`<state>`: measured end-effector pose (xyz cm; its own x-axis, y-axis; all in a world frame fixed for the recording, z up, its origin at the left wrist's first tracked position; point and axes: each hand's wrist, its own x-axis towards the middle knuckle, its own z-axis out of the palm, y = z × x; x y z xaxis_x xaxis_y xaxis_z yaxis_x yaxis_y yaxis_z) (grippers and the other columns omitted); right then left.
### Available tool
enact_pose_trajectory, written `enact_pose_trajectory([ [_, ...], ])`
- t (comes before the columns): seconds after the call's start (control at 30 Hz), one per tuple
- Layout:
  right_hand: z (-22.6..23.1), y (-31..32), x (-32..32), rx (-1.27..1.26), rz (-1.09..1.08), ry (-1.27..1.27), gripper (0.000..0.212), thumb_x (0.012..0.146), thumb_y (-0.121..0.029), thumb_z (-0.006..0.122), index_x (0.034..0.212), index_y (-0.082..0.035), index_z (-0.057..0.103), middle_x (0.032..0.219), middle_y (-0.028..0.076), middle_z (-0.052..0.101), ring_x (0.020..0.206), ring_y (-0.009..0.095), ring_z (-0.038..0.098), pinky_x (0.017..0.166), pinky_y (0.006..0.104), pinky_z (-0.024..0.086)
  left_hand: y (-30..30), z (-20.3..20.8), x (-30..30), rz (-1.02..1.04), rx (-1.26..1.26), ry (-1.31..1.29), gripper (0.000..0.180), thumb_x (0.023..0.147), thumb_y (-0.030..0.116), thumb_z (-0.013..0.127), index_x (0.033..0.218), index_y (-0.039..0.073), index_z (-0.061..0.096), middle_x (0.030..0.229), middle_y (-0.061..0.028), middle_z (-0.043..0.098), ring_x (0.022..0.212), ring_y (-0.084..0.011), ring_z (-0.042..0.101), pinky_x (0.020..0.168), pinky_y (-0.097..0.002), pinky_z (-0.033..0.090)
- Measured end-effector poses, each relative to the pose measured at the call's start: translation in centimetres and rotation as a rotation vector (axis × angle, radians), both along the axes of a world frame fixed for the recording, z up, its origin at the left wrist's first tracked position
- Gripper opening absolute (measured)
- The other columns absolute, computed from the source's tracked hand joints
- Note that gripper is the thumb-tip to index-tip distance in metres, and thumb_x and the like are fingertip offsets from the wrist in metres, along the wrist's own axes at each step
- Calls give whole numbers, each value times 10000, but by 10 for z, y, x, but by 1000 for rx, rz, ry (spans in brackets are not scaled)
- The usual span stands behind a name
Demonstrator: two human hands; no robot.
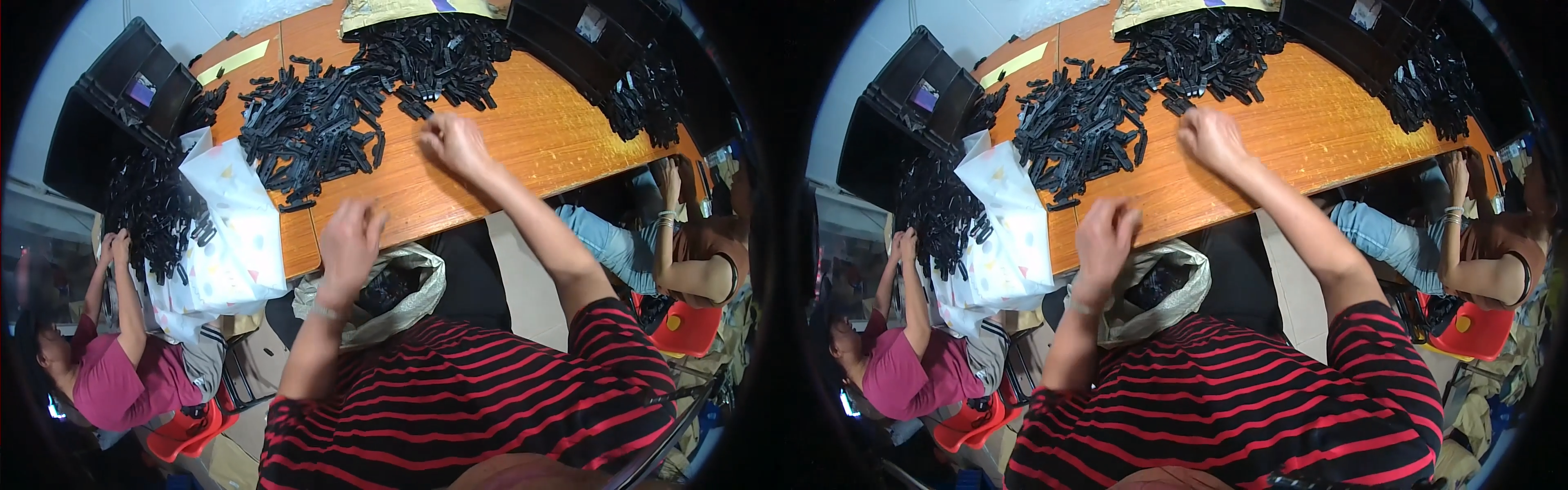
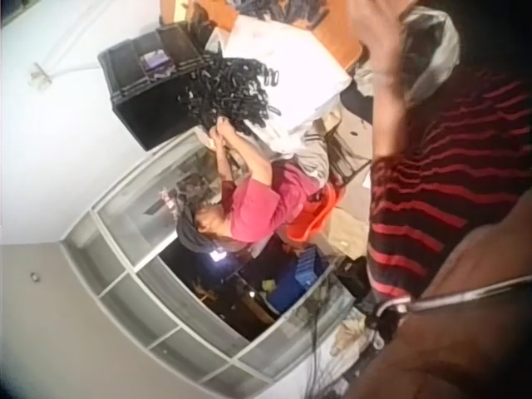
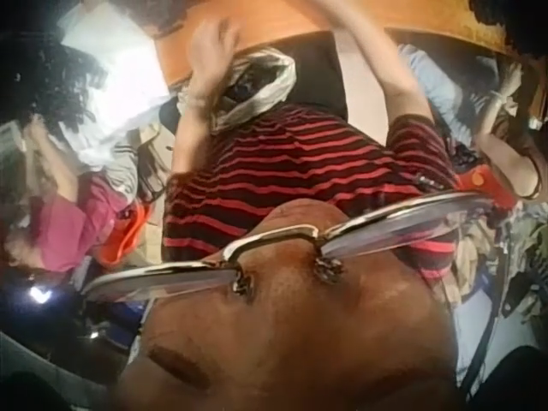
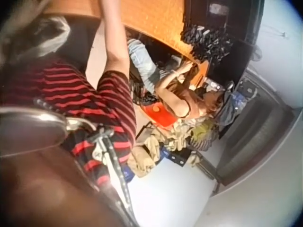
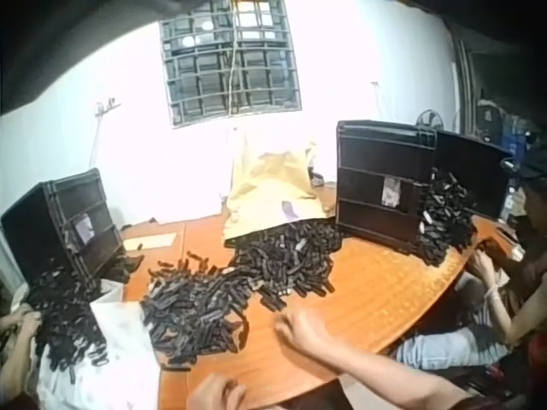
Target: Assembling small black plastic parts by snapping them together at a workbench.
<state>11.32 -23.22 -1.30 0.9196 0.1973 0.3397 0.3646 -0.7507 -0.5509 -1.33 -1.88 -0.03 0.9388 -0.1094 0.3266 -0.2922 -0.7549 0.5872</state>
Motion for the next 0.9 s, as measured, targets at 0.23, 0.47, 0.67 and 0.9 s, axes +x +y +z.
enact_pose_trajectory([
  [0.23,-25,25,87,-225,31,-214,158,777,-189,648,846,-47,661,909,156,621,778,351,637,669,442,508,-33,-25,104,111,332,-108,230,760,144,708,893,-3,591,865,-156,574,793,-321,615,670,-411,504],
  [0.47,-18,31,63,-253,131,127,180,816,-179,608,834,-9,667,840,219,662,835,368,647,747,441,515,-27,-41,102,110,390,-221,189,737,115,712,806,43,551,823,-123,571,803,-303,579,653,-399,481],
  [0.67,-12,12,45,-272,329,-61,209,788,-164,617,978,-93,670,885,164,649,860,348,629,736,437,500,-16,-36,80,-10,339,-319,181,746,86,692,805,56,524,787,-117,560,767,-308,558,638,-402,465],
  [0.9,-4,4,37,-386,411,-54,206,765,-131,646,965,-88,668,866,158,627,858,337,621,739,433,493,-2,-34,57,-95,-315,28,181,802,17,668,931,-1,542,805,-57,610,694,-148,609,593,-272,489],
])
